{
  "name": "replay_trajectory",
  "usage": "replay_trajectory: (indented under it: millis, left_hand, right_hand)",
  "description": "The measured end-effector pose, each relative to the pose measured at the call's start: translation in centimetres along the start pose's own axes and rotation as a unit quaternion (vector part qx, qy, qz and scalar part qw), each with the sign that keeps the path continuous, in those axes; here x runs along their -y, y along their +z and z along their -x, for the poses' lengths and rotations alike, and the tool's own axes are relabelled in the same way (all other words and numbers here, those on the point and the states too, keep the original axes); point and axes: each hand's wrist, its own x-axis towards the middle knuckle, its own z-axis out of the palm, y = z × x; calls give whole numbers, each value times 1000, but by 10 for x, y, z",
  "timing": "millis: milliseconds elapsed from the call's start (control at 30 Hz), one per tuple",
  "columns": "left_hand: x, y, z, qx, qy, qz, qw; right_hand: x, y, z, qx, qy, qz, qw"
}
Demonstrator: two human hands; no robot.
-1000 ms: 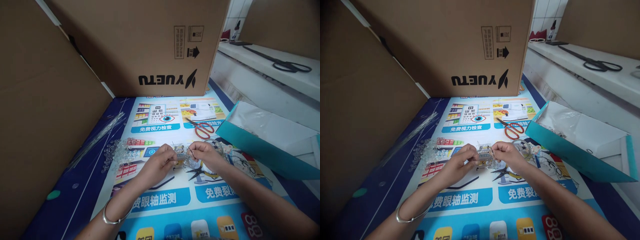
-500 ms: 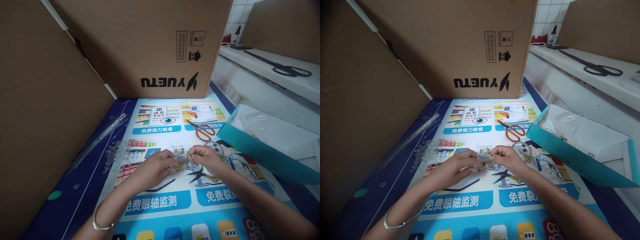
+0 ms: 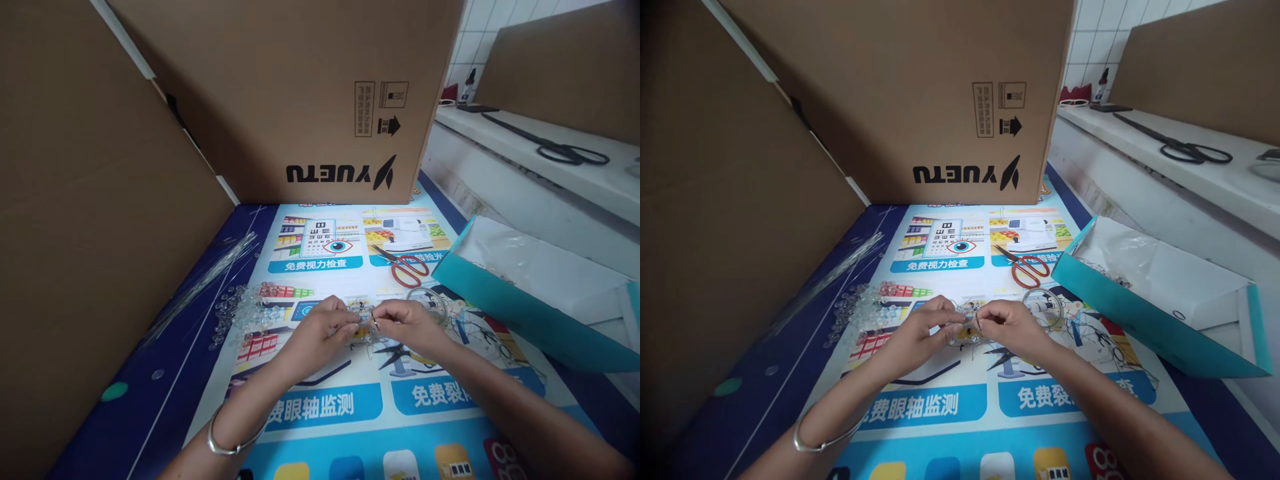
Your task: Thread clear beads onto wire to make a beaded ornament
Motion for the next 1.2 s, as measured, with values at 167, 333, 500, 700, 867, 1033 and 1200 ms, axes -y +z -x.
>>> replay_trajectory:
  millis: [167,333,500,700,867,1033,1200]
  left_hand:
    - [-9,8,1,-32,-43,92,994]
    - [-18,18,1,-103,-121,170,973]
    - [-21,24,3,-140,-158,203,956]
    - [-15,27,4,-170,-155,183,956]
    - [-8,32,3,-180,-154,197,951]
    - [-4,36,4,-187,-151,201,950]
    - [-5,39,5,-185,-146,192,953]
  right_hand:
    - [7,8,6,-23,-137,212,967]
    - [3,18,12,-42,-210,375,902]
    - [-1,16,15,-45,-236,353,904]
    - [4,-7,14,-39,-173,150,973]
    - [7,-25,9,-90,-137,141,976]
    - [7,-35,8,-114,-107,155,975]
    - [9,-31,10,-64,-37,167,983]
